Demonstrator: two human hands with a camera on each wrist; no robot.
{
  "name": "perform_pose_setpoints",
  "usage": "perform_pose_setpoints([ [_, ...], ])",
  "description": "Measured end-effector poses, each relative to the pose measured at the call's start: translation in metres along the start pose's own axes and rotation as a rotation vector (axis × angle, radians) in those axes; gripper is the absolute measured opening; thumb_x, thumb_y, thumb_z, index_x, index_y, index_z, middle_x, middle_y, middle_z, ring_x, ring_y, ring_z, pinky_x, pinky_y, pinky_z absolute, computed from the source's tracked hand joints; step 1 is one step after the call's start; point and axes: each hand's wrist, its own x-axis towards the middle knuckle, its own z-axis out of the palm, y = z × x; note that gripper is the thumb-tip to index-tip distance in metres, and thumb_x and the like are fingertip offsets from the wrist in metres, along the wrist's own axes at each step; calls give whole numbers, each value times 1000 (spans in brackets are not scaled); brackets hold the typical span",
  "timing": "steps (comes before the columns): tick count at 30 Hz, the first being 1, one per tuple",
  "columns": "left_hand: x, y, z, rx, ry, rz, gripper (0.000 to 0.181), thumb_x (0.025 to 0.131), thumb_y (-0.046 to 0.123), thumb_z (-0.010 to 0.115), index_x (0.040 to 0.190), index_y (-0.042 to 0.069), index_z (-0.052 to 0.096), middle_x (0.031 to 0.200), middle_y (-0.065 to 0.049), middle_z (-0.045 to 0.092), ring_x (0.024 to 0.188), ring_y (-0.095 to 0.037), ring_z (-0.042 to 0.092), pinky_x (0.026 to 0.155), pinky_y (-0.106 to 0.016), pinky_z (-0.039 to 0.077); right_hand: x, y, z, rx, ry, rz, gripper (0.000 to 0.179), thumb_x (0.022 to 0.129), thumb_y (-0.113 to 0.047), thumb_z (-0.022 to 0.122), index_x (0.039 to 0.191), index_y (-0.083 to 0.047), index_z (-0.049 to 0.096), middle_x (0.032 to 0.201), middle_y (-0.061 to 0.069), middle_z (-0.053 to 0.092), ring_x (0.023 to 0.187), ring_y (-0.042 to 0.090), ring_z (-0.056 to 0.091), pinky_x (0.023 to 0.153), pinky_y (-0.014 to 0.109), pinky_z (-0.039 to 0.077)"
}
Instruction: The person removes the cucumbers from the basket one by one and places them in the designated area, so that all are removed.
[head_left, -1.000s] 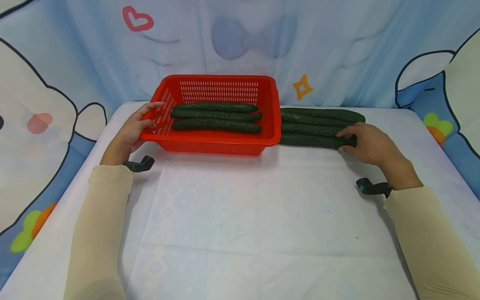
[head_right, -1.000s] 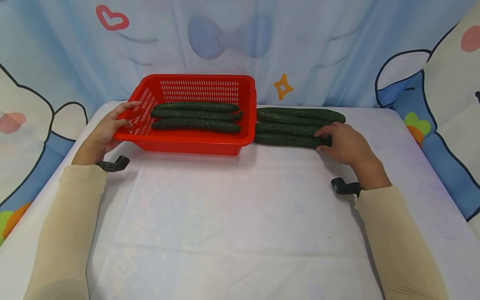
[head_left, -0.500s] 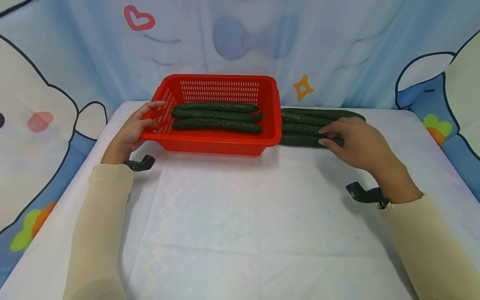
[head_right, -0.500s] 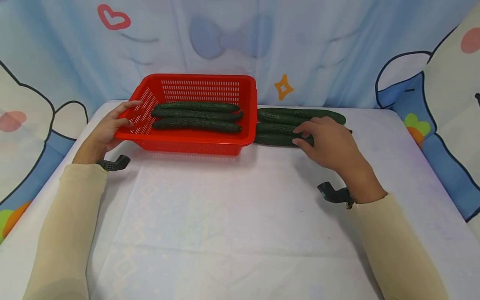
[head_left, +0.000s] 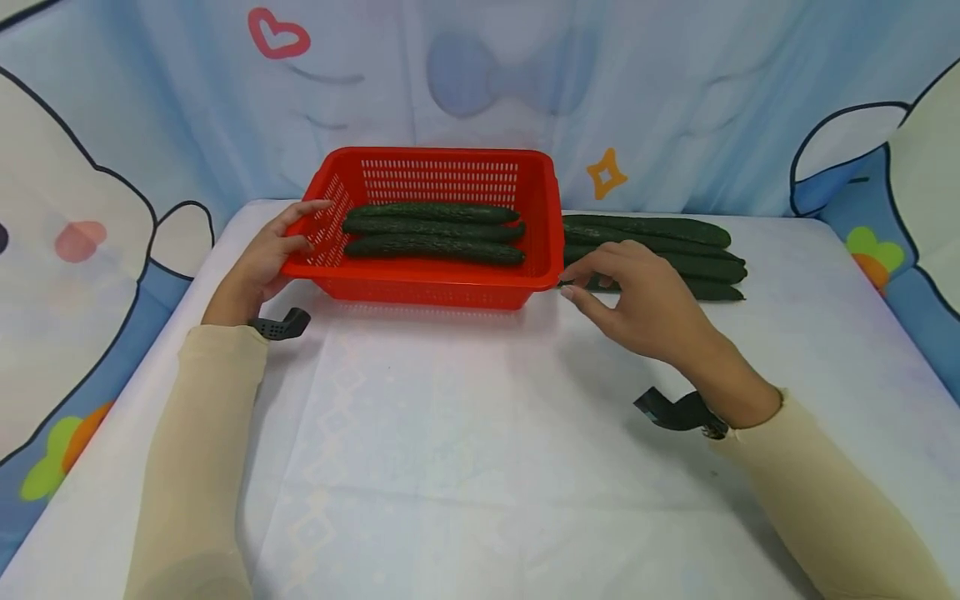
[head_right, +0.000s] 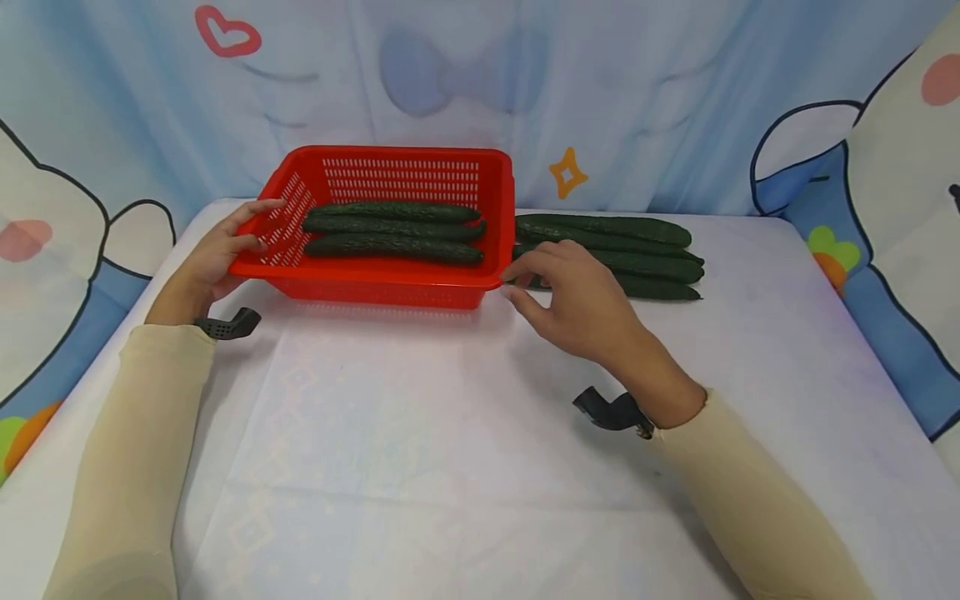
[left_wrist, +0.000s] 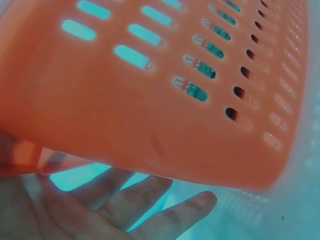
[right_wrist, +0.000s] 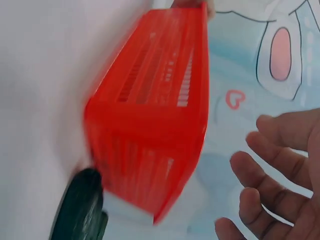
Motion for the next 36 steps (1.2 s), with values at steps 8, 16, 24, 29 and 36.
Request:
perform_pose_setpoints([
  [8, -2, 1, 2, -7, -19, 8, 57, 98, 2, 44, 146, 33, 44, 158, -6, 23, 133, -30, 36, 80, -24, 59, 47, -20, 18, 120, -161, 25, 21, 89, -18, 72, 110, -13, 70, 97, 4, 66, 86, 21, 56, 71, 34, 48],
  [16, 0, 0, 1, -19, -19, 4, 56, 98, 2, 45, 145, 33, 44, 158, -6, 23, 133, -30, 36, 80, -25, 59, 98, -27, 54, 268, -401, 78, 28, 91, -22, 70, 119, -16, 67, 100, 4, 66, 82, 20, 58, 72, 31, 49],
  [24, -1, 0, 0, -7, -16, 7, 57, 98, 1, 45, 144, 35, 45, 158, -6, 23, 131, -29, 38, 79, -24, 59, 127, -29, 75, 202, -548, 261, 43, 92, -18, 68, 134, -13, 58, 127, 13, 60, 113, 23, 55, 91, 39, 53],
  [29, -3, 3, -1, -1, -12, 17, 57, 98, 2, 45, 144, 35, 45, 159, -7, 22, 132, -30, 38, 78, -23, 59, 139, -33, 80, 108, -581, 271, 52, 90, -19, 70, 139, -14, 53, 135, 13, 55, 121, 25, 51, 99, 41, 51],
  [36, -2, 2, 2, -3, -27, 21, 57, 98, 1, 45, 145, 34, 43, 160, -6, 21, 136, -31, 34, 80, -23, 59, 146, -24, 97, -48, -540, 233, 59, 87, -27, 73, 141, -16, 51, 139, 13, 51, 128, 30, 43, 108, 45, 41],
])
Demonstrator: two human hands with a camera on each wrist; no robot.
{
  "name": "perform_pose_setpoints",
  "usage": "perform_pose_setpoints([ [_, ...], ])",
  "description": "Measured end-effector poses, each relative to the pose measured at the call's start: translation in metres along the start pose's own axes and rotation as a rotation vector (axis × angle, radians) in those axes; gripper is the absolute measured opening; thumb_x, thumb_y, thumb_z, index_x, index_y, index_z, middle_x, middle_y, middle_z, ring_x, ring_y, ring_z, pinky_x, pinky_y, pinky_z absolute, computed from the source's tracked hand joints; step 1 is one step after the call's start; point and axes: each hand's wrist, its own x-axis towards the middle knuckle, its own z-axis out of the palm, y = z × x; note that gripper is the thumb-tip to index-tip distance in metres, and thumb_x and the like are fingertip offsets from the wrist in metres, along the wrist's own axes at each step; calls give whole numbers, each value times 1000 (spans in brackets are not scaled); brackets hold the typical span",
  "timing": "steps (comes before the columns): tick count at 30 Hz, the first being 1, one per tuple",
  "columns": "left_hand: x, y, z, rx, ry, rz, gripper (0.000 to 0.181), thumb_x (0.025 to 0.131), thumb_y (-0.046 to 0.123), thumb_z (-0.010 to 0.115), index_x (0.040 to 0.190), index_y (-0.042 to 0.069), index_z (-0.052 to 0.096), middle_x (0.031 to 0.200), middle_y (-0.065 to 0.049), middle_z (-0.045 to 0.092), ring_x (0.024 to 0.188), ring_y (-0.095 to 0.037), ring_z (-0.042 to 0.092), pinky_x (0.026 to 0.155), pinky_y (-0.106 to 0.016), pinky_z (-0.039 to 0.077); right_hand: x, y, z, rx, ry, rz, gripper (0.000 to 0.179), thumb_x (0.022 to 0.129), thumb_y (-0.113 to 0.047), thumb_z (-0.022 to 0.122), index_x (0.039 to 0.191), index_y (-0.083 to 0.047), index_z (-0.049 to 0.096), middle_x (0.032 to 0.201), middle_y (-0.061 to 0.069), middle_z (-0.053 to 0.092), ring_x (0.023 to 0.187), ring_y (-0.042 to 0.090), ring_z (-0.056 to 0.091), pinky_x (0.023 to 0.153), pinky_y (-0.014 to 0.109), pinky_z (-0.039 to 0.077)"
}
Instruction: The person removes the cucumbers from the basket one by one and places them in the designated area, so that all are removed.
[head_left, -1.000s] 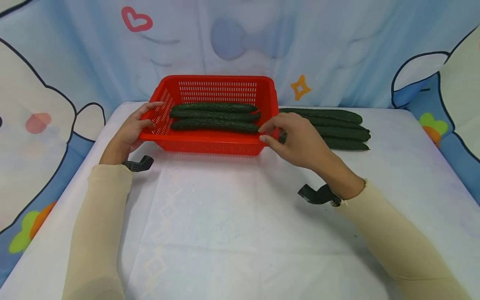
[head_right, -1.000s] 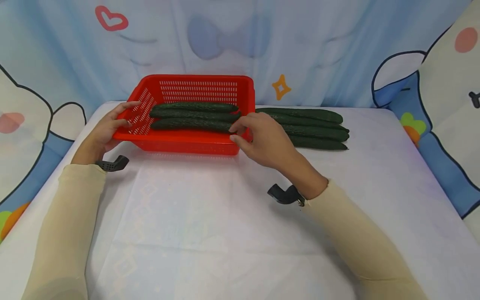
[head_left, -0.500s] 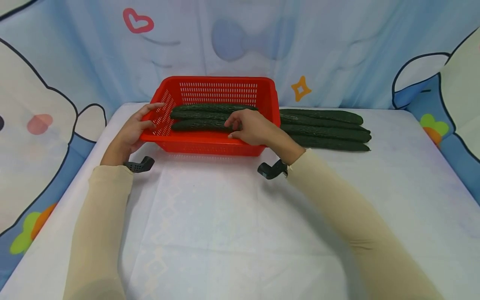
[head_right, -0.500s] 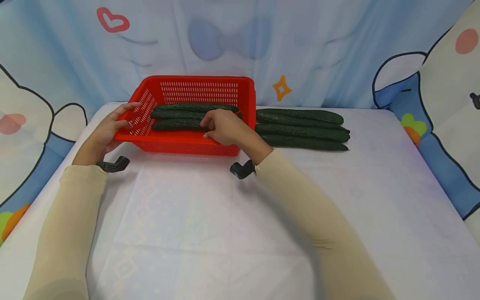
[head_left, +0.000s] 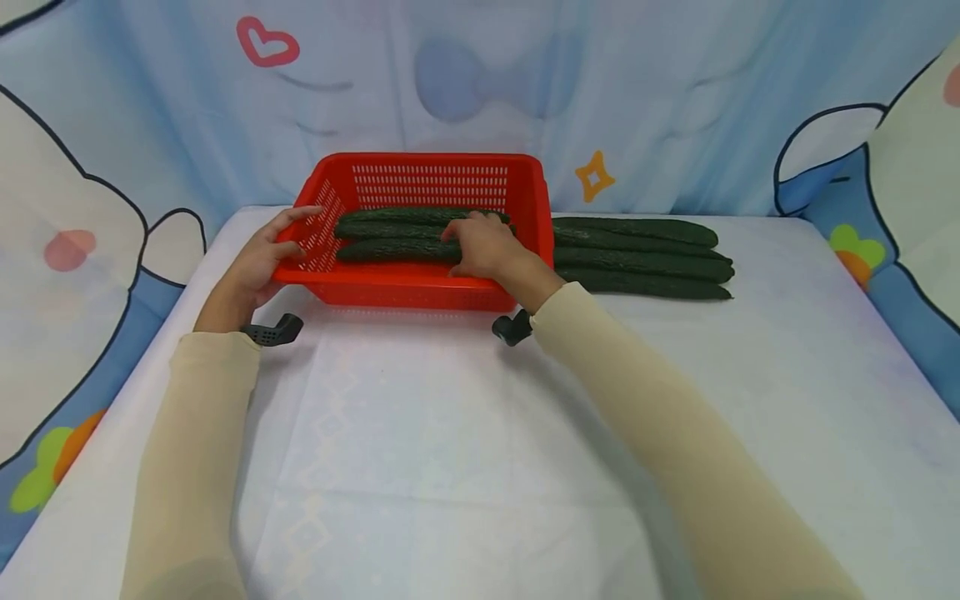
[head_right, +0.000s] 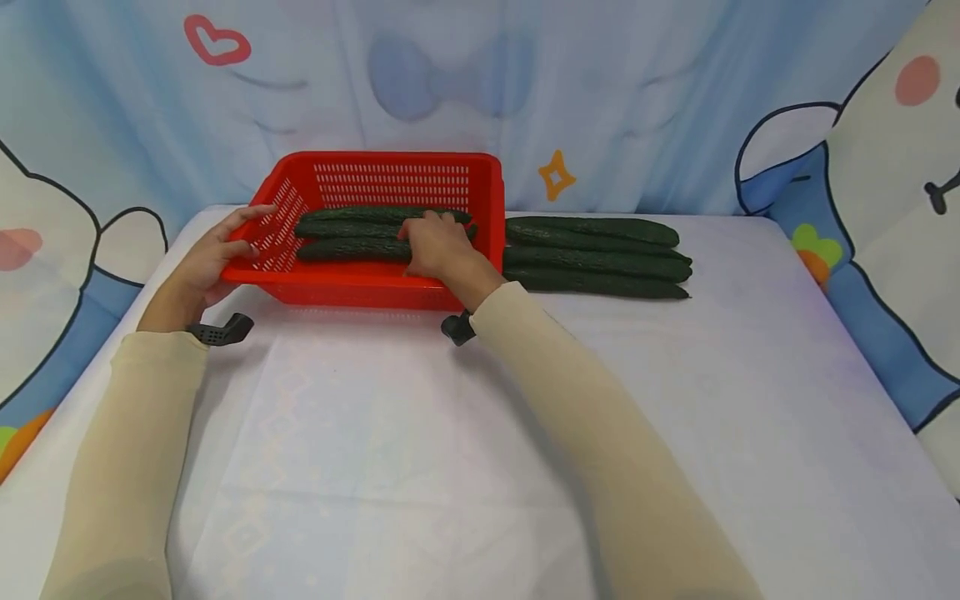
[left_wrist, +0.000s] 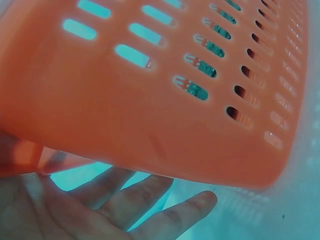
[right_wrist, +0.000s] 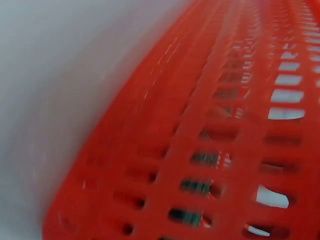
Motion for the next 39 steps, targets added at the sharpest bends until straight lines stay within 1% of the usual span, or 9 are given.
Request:
perform_pose_setpoints([
  [3, 0, 0, 0, 8, 4, 3, 58, 98, 1, 45, 145, 34, 43, 159, -6, 22, 135, -31, 35, 79, -23, 59, 3, 0, 1, -40, -22, 10, 62, 88, -29, 72, 144, -16, 48, 144, 13, 48, 132, 32, 40, 111, 47, 38],
  [8, 0, 1, 0, 5, 5, 0, 57, 98, 2, 45, 145, 34, 43, 158, -6, 22, 133, -29, 36, 79, -23, 59, 5, 1, 1, -27, -85, 72, 69, 89, -31, 71, 150, -18, 40, 148, 13, 44, 133, 34, 40, 111, 51, 37],
  [12, 0, 0, 0, -3, 6, -8, 57, 98, 2, 45, 145, 34, 44, 159, -6, 22, 134, -30, 35, 79, -23, 59, 8, 1, 2, -15, -149, 115, 72, 91, -29, 68, 153, -19, 33, 153, 13, 39, 138, 36, 37, 115, 54, 32],
  [16, 0, -1, 0, -4, 8, -8, 58, 98, 1, 45, 145, 34, 44, 160, -7, 21, 136, -32, 33, 80, -23, 59, 8, 1, 4, -23, -161, 128, 73, 91, -29, 68, 154, -20, 31, 154, 14, 36, 138, 36, 36, 116, 55, 30],
  [22, 1, -1, 1, -12, 8, -10, 57, 98, 2, 45, 145, 35, 44, 160, -7, 21, 136, -31, 33, 77, -22, 59, 6, 2, 4, -62, -138, 114, 70, 89, -33, 70, 151, -20, 39, 150, 14, 39, 133, 35, 38, 114, 53, 33],
  [26, 0, -1, 0, -13, 11, -12, 57, 98, 1, 45, 144, 34, 44, 160, -7, 21, 135, -31, 34, 75, -21, 59, 6, 2, 4, -46, -159, 96, 58, 90, -31, 69, 144, -18, 51, 148, 11, 46, 131, 36, 40, 111, 52, 35],
  [31, 0, -2, 0, -11, 9, -13, 57, 98, 2, 44, 144, 35, 44, 159, -7, 21, 134, -29, 34, 76, -21, 59, 6, 3, 5, 26, -185, 90, 38, 92, -22, 66, 130, -17, 62, 136, 9, 55, 123, 32, 44, 111, 51, 36],
  [35, 0, -2, -1, -9, 8, -16, 57, 98, 2, 44, 144, 35, 44, 160, -7, 21, 135, -29, 34, 76, -21, 59, 7, 3, 7, 98, -210, 90, 34, 93, -16, 65, 126, -11, 61, 128, 10, 58, 113, 26, 49, 109, 42, 41],
  [39, 0, -2, -1, -8, 4, -7, 57, 98, 2, 44, 145, 34, 44, 160, -7, 21, 135, -30, 33, 77, -22, 59, 9, 3, 7, 100, -225, 104, 40, 93, -15, 66, 131, -9, 57, 129, 10, 56, 111, 23, 51, 107, 36, 45],
])
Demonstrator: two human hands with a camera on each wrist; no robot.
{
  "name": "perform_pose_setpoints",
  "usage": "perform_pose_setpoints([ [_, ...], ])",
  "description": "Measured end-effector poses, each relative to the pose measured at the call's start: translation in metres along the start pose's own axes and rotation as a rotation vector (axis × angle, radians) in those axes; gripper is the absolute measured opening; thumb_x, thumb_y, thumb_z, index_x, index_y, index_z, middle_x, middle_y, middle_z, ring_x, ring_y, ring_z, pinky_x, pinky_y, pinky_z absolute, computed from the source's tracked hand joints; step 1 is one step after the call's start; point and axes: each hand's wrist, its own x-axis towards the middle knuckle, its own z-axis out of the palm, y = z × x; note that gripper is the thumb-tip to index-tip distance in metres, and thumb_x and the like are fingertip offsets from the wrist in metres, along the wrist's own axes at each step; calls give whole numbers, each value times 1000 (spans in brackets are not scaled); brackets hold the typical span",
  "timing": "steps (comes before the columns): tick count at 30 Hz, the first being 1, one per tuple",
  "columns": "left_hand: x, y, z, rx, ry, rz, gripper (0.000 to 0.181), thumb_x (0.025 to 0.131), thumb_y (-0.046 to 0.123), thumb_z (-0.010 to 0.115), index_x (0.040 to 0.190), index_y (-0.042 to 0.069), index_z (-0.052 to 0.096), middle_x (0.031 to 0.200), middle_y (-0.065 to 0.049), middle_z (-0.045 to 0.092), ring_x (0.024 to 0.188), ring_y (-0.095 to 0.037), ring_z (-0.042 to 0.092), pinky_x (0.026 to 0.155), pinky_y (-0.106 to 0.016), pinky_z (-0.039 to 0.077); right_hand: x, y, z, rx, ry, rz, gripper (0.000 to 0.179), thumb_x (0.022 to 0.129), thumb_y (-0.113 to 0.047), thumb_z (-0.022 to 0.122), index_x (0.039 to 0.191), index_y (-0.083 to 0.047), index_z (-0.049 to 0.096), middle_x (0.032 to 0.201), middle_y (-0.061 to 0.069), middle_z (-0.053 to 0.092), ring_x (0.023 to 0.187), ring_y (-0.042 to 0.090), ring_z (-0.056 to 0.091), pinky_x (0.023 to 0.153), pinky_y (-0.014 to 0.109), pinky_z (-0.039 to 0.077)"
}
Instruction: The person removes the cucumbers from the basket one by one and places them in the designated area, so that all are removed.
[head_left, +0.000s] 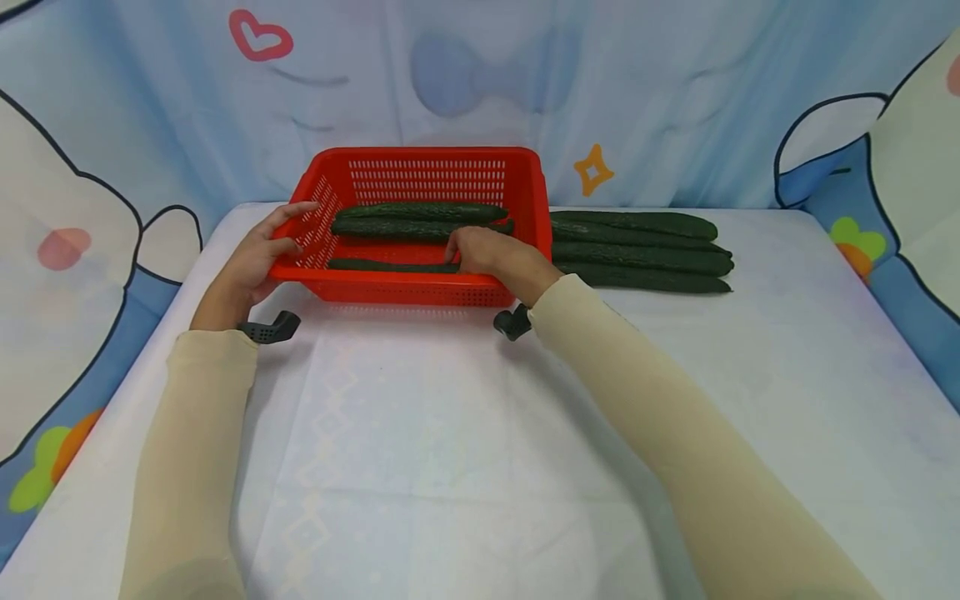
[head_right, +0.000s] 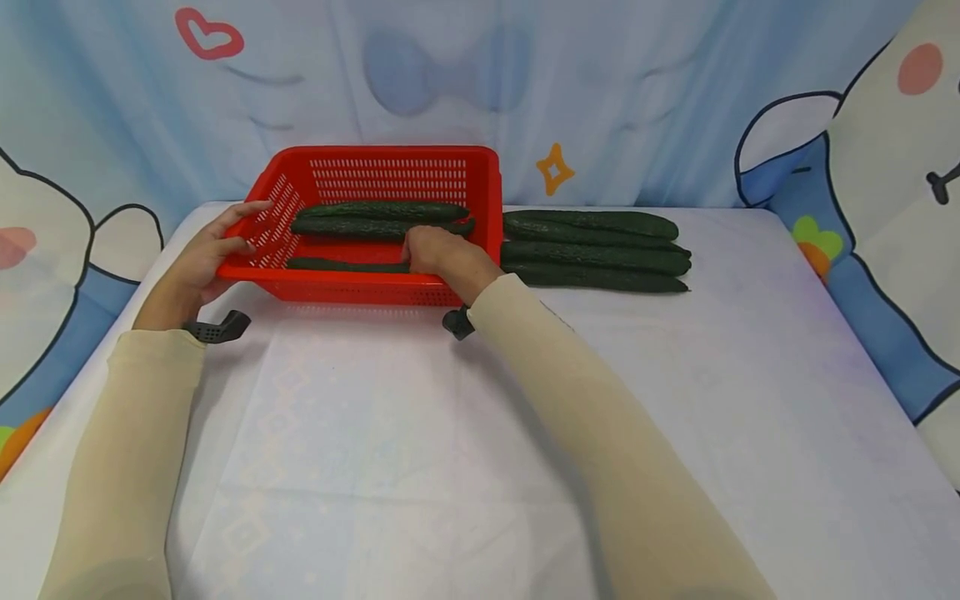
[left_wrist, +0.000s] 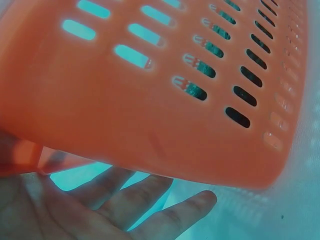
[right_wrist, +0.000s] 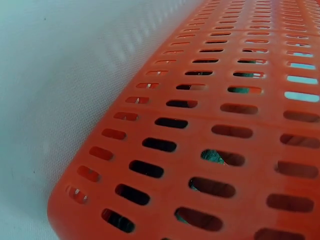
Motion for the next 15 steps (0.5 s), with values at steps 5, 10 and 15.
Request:
perform_pose_setpoints([
  [5, 0, 1, 1, 5, 4, 2, 57, 97, 2, 44, 145, 34, 44, 160, -7, 21, 134, -30, 34, 77, -22, 59, 0, -1, -1, 8, -35, 46, 47, 93, -14, 65, 138, -13, 51, 136, 9, 52, 116, 23, 48, 106, 35, 46],
  [10, -1, 2, 1, 12, 12, -2, 57, 98, 2, 44, 146, 34, 42, 160, -7, 21, 135, -29, 33, 77, -21, 59, 1, -2, -1, -4, -42, 49, 51, 93, -15, 65, 142, -14, 50, 143, 8, 48, 122, 23, 46, 112, 36, 42],
  [15, -2, 1, 2, 12, 9, -4, 58, 98, 2, 44, 147, 33, 42, 160, -7, 20, 137, -30, 31, 76, -20, 58, 0, -1, -1, -8, -51, 55, 53, 92, -19, 67, 142, -14, 50, 146, 8, 47, 125, 22, 45, 113, 37, 41],
])
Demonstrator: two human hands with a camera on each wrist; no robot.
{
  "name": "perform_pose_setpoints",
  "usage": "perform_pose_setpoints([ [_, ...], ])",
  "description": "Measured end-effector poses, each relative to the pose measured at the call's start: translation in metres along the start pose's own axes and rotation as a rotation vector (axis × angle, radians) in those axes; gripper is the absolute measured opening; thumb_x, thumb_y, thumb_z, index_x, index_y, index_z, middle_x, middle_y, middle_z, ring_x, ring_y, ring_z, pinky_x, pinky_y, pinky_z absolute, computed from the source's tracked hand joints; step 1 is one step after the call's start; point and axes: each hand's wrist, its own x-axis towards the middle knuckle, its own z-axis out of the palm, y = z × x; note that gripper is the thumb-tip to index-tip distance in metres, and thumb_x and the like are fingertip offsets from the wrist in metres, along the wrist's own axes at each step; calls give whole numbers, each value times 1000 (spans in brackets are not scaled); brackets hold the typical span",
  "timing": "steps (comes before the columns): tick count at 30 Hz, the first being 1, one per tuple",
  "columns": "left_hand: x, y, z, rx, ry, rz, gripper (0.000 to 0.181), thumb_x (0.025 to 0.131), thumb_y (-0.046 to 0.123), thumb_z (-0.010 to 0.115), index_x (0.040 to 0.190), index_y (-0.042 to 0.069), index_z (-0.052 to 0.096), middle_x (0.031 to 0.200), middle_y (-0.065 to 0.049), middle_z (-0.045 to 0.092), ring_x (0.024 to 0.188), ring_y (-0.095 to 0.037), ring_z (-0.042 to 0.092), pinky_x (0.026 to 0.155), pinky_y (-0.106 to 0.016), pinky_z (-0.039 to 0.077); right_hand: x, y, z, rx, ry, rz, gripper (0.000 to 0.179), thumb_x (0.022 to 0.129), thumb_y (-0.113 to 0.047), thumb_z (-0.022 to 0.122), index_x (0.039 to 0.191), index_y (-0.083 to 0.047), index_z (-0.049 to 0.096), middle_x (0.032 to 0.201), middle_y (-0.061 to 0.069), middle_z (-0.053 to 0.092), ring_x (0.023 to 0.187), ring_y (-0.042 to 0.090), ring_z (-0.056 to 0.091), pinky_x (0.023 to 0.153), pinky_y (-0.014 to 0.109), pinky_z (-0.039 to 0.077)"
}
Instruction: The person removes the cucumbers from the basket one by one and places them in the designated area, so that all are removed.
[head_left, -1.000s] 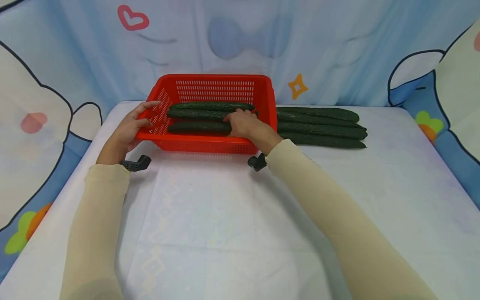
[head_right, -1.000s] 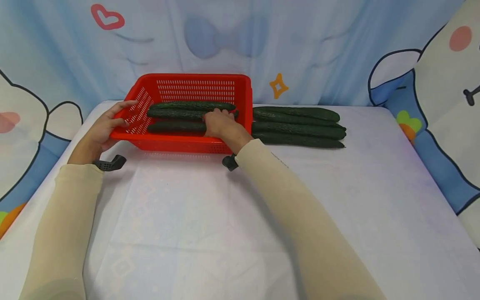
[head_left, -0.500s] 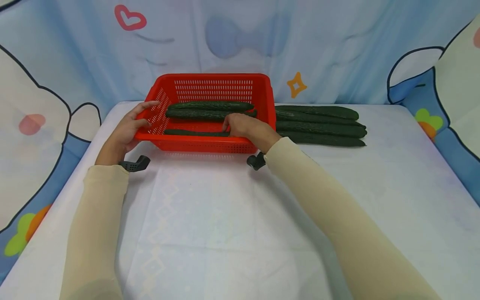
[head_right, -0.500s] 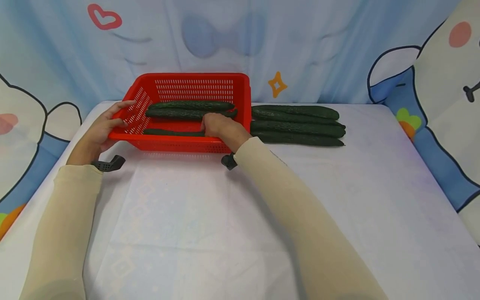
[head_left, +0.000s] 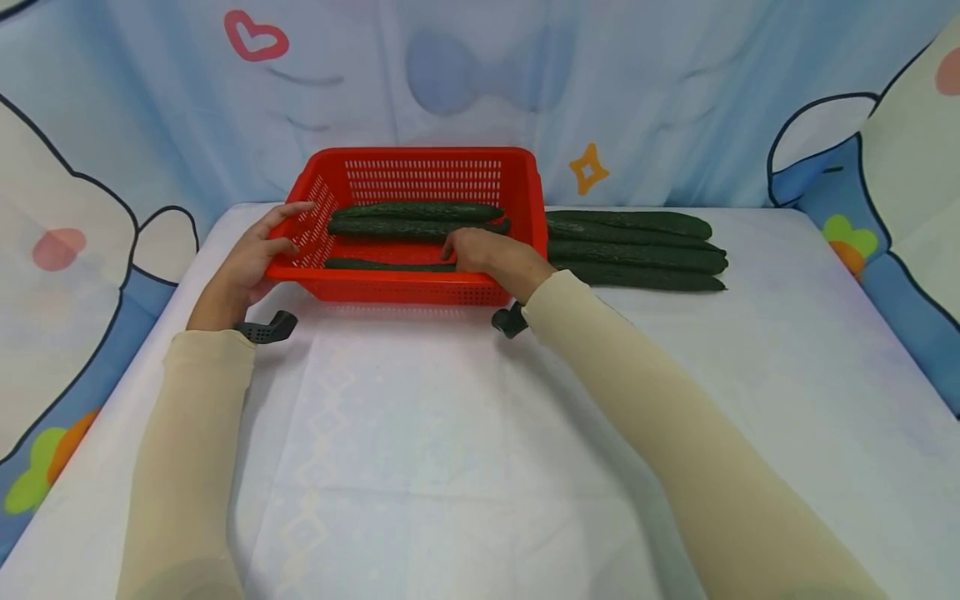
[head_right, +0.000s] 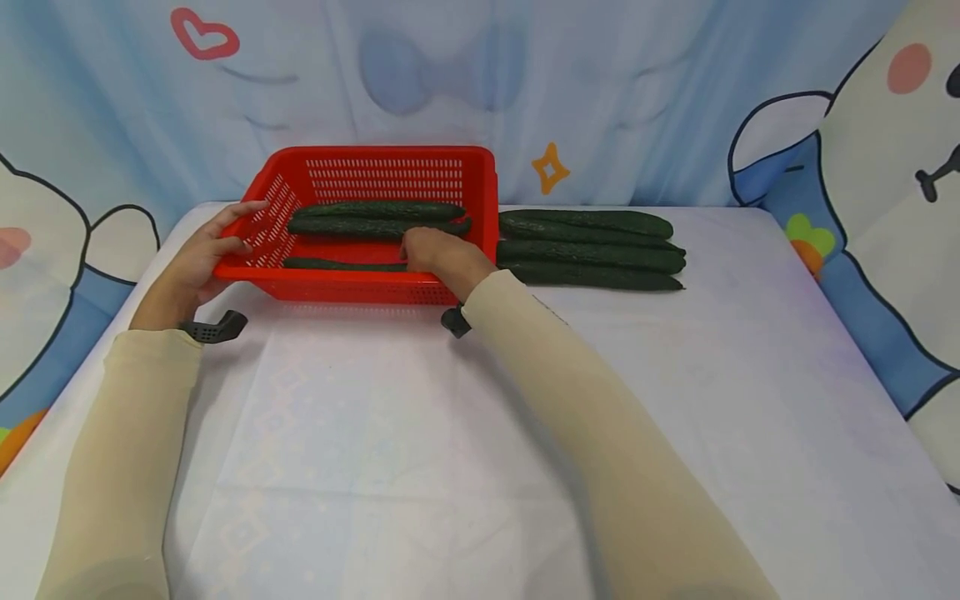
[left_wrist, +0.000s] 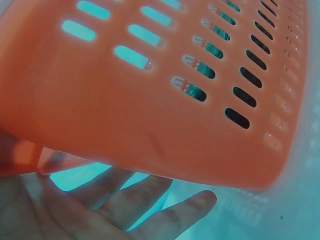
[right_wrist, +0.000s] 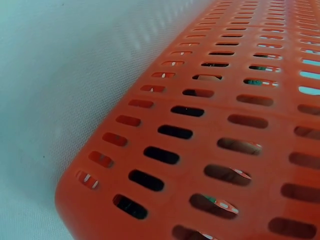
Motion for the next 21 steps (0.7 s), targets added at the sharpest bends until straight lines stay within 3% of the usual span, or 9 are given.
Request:
perform_pose_setpoints([
  [11, 0, -1, -1, -15, 0, -1, 56, 99, 3, 43, 145, 34, 44, 160, -7, 20, 134, -28, 34, 76, -20, 58, -2, -1, 2, 2, 19, 27, 48, 91, -20, 68, 137, -15, 54, 140, 5, 51, 121, 21, 47, 111, 36, 42],
  [21, 0, -1, 0, -28, 0, -2, 57, 99, 3, 44, 146, 34, 44, 160, -7, 20, 136, -29, 32, 76, -21, 59, -5, 0, 3, -36, 60, -30, 55, 92, -20, 67, 143, -16, 49, 143, 8, 49, 125, 23, 45, 115, 40, 38],
])
